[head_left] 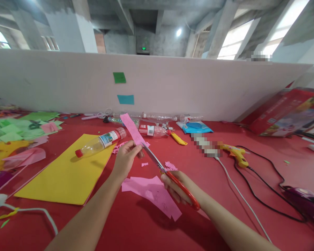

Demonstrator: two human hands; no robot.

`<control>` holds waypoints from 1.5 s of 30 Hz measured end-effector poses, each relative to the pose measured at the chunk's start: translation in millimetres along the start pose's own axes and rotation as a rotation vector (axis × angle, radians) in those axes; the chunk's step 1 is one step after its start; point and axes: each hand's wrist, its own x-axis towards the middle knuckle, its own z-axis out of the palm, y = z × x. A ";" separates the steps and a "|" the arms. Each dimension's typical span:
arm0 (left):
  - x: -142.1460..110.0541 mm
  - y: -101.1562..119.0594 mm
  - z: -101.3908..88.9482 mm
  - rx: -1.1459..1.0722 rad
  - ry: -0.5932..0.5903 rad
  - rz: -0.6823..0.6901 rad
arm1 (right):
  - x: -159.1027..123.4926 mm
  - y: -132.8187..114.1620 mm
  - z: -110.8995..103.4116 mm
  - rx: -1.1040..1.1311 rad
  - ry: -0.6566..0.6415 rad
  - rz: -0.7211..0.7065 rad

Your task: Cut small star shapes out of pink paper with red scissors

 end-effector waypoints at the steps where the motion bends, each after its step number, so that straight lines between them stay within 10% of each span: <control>1: 0.3 -0.8 -0.2 -0.008 0.000 -0.001 | 0.1 -0.4 0.5 -0.001 0.005 0.010; 45: -5.5 -6.8 11.8 -0.281 0.083 0.031 | 2.2 6.9 11.0 0.210 -0.052 -0.063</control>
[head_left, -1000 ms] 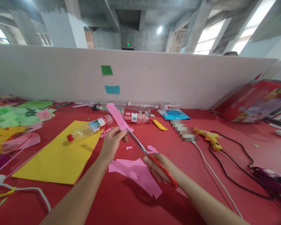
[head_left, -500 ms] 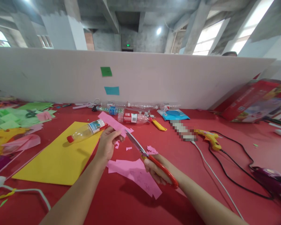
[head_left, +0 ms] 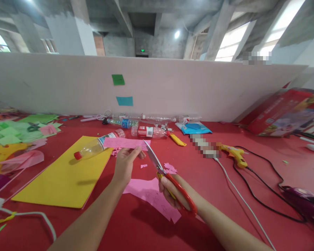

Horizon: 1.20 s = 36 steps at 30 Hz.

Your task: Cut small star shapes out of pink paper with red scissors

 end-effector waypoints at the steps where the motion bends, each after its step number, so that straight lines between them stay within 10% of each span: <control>1: -0.5 -0.2 1.0 -0.014 0.005 -0.006 | 0.0 -0.3 1.9 -0.003 0.016 0.012; 36: -4.8 -2.4 6.1 -0.022 -0.005 -0.083 | -3.7 -5.5 8.6 -0.037 0.172 0.036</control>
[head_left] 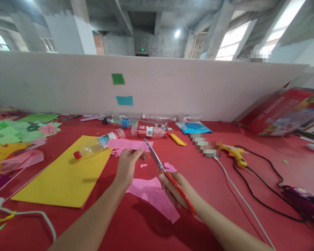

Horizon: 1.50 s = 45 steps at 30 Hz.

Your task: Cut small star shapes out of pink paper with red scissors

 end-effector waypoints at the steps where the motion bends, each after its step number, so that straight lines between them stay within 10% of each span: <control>1: 0.5 0.0 -0.7 0.011 -0.001 0.004 | 0.3 -0.1 -0.4 0.002 0.005 0.002; 12: 11.8 5.0 -12.5 -0.050 0.100 0.043 | 3.3 1.7 -1.9 -0.048 -0.088 0.024; 19: 6.1 6.7 -7.9 -0.003 -0.111 -0.063 | 4.2 4.2 -1.2 -0.005 -0.032 0.030; 45: 3.2 5.0 -6.4 0.170 0.039 0.082 | 2.7 3.7 -10.7 -0.121 -0.195 -0.036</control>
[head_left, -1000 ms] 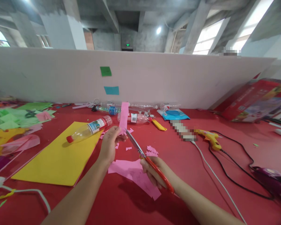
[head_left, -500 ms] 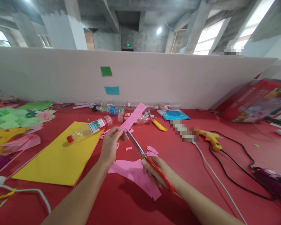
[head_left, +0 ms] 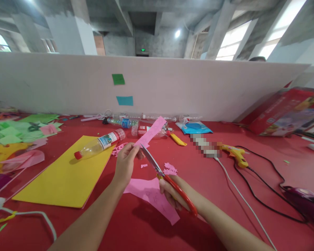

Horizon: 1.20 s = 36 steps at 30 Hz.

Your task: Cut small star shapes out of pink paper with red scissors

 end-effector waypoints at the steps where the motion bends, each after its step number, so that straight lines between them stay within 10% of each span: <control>1: 0.0 -0.4 0.0 0.002 0.000 -0.002 | 0.0 -0.5 -0.1 0.002 -0.006 -0.007; 36: 1.6 0.5 -2.7 0.038 -0.030 0.004 | 6.3 -3.5 1.2 0.020 0.087 0.150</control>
